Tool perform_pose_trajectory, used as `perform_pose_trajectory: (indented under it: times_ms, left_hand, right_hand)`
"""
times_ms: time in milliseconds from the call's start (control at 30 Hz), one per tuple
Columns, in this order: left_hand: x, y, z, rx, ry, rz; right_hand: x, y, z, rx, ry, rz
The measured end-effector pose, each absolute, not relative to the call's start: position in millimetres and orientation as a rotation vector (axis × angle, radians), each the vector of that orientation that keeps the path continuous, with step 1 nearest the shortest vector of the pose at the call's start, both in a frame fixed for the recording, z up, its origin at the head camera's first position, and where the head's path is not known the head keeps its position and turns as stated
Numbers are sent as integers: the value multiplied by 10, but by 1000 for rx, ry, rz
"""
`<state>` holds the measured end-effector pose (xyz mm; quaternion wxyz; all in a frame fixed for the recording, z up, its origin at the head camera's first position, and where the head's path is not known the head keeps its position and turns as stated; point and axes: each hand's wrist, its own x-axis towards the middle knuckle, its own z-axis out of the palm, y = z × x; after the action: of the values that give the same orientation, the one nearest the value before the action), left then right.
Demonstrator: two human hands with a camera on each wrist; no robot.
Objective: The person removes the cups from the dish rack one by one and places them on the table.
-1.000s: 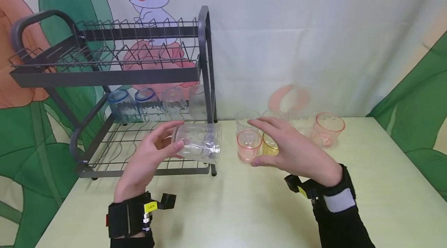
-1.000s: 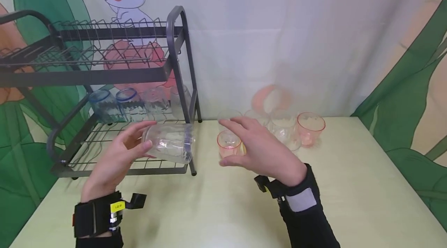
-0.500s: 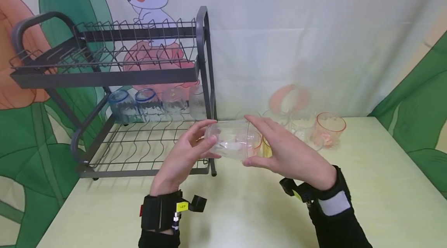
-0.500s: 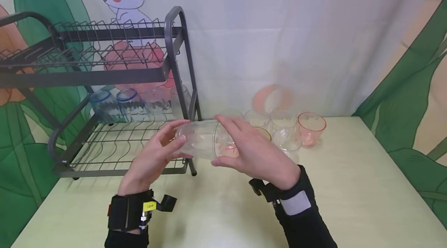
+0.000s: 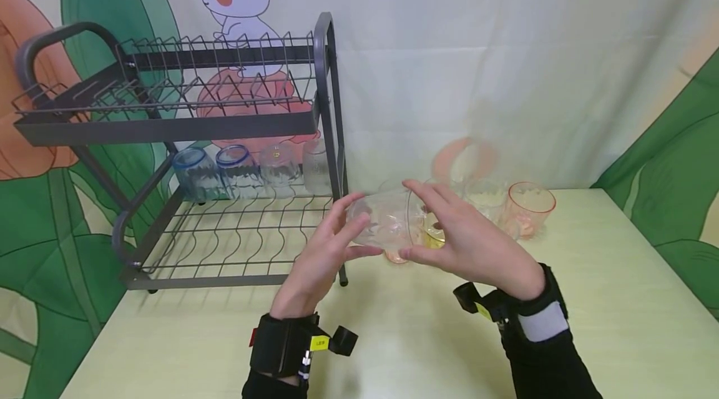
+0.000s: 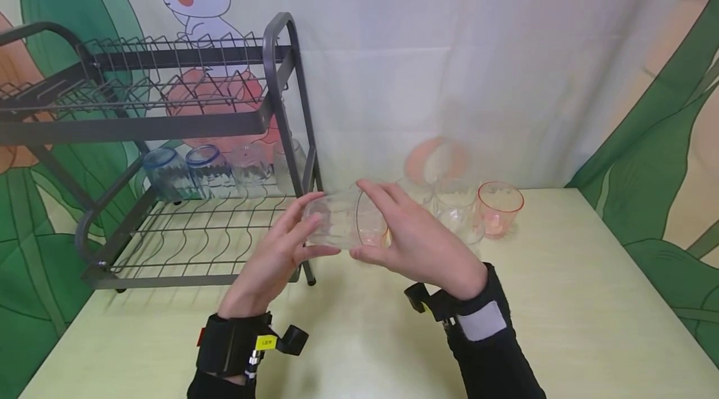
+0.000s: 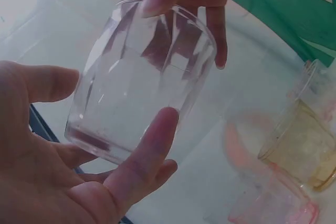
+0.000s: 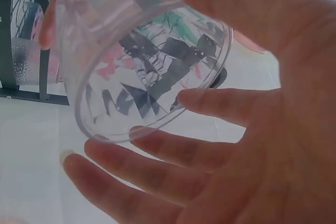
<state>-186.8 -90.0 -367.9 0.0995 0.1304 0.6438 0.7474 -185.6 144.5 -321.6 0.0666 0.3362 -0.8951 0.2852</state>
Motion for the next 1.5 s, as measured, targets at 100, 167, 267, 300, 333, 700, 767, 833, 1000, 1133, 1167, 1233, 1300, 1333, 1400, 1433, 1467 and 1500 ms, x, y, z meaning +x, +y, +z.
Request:
perform_pose_trajectory:
  times_ms: [100,167,267,300,333,700,767,833,1000,1133,1167,1233,1300,1333,1400,1433,1467,1500]
  left_hand:
    - [-1863,-853,-3687,387,1897,2186]
    - [-1868,-827,-3680,410,1898,2171]
    - [-1887,-800,-3665,451,1897,2153]
    - [-1891,-794,-3659,459,1903,2147]
    - [-1894,-791,-3655,463,1910,2140]
    - [-1874,-742,-3648,460,1880,2130]
    - [-1876,-736,-3652,467,1886,2126]
    - [-1876,-734,-3662,463,1892,2118]
    - [-1865,-730,-3700,447,1880,2102]
    - [-1865,-707,-3711,456,1896,2065]
    - [-1865,-702,-3711,457,1918,2046]
    - [-1862,-698,-3711,460,1975,2005]
    - [-1846,-711,-3707,453,2089,1922]
    - [-1837,-724,-3704,452,2163,1872]
    - [-1816,-767,-3693,453,2289,1788]
    - [-1798,-797,-3680,439,2342,1742]
    - [-1781,-831,-3668,428,2385,1706]
    - [-1766,-869,-3655,425,2417,1680]
  right_hand:
    - [-1851,1456,-3214,1021,-2692,881]
    - [-1850,1471,-3208,1020,-2683,900]
    - [-1854,1496,-3197,1016,-2664,930]
    - [-1854,1502,-3191,1015,-2659,938]
    - [-1857,1507,-3186,1017,-2656,943]
    - [-1854,1554,-3144,1070,-2637,1046]
    - [-1859,1564,-3140,1078,-2637,1035]
    - [-1864,1574,-3140,1083,-2636,1017]
    - [-1873,1614,-3169,1090,-2646,1014]
    - [-1879,1659,-3185,1087,-2649,989]
    - [-1879,1670,-3185,1085,-2652,975]
    - [-1876,1688,-3185,1078,-2665,953]
    - [-1865,1710,-3176,1054,-2689,926]
    - [-1858,1725,-3170,1037,-2701,920]
    - [-1842,1768,-3152,990,-2732,920]
    - [-1833,1796,-3143,963,-2749,922]
    - [-1828,1828,-3134,942,-2761,925]
    - [-1823,1865,-3126,920,-2772,936]
